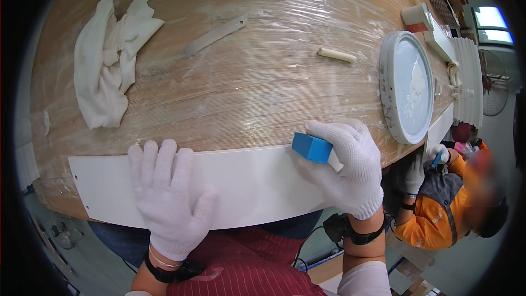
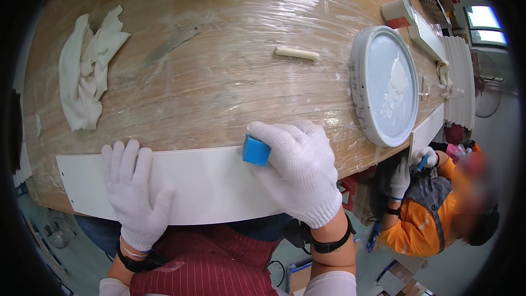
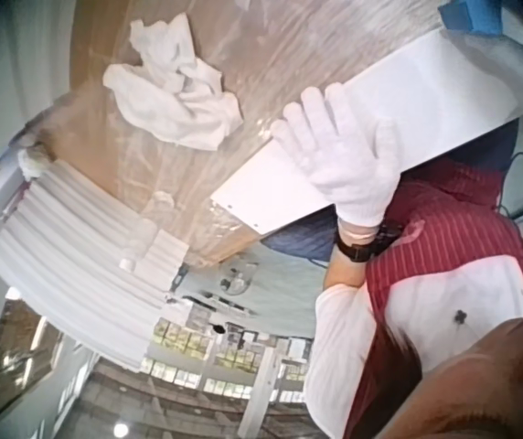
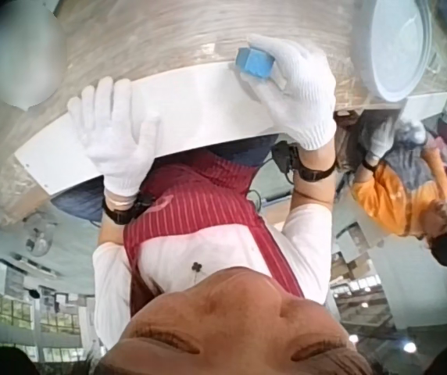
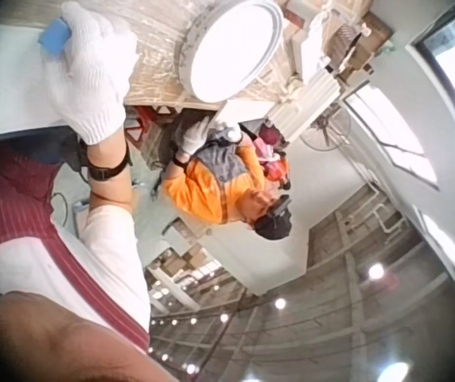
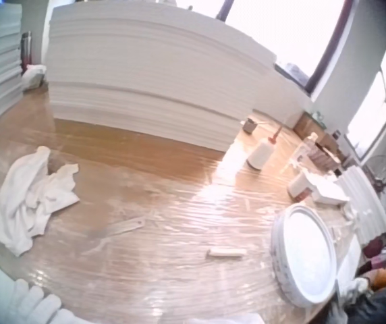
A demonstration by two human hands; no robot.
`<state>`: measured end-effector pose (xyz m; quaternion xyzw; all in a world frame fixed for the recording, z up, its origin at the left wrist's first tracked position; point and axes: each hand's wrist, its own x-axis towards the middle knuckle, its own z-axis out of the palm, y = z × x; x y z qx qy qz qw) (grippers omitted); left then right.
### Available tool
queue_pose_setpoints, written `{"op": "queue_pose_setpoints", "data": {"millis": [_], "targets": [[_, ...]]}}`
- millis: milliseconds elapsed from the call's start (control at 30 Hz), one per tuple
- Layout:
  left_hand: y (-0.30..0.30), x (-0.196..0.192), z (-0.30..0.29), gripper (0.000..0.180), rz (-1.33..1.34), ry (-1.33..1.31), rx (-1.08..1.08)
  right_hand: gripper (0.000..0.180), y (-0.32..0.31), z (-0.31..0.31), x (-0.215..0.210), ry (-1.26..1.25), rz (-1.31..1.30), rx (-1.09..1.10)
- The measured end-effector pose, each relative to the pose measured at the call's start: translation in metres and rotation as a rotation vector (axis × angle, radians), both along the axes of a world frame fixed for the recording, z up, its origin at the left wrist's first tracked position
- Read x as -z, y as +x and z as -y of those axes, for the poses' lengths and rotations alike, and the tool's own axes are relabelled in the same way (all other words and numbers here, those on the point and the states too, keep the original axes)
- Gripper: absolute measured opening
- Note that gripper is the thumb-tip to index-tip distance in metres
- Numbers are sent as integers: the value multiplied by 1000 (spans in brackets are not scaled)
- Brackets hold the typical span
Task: Cleaning and applying adhesive to white wooden boards in a furniture manufacturing facility.
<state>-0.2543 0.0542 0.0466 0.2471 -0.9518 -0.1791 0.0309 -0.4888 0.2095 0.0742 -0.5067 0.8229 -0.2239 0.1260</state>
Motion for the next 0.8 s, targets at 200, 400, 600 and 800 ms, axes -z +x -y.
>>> {"op": "queue_pose_setpoints", "data": {"millis": [200, 400, 600, 800], "targets": [[-1, -2, 1, 64, -33, 32, 17, 46, -5, -13, -7, 49, 17, 127], [0, -3, 3, 65, -32, 61, 10, 47, 6, 4, -8, 14, -15, 0], [-2, -8, 7, 64, -33, 74, 15, 46, -4, -12, -7, 47, 64, 208], [6, -4, 5, 63, -110, 116, -1, 46, 20, 21, -7, 38, 82, 53]]}}
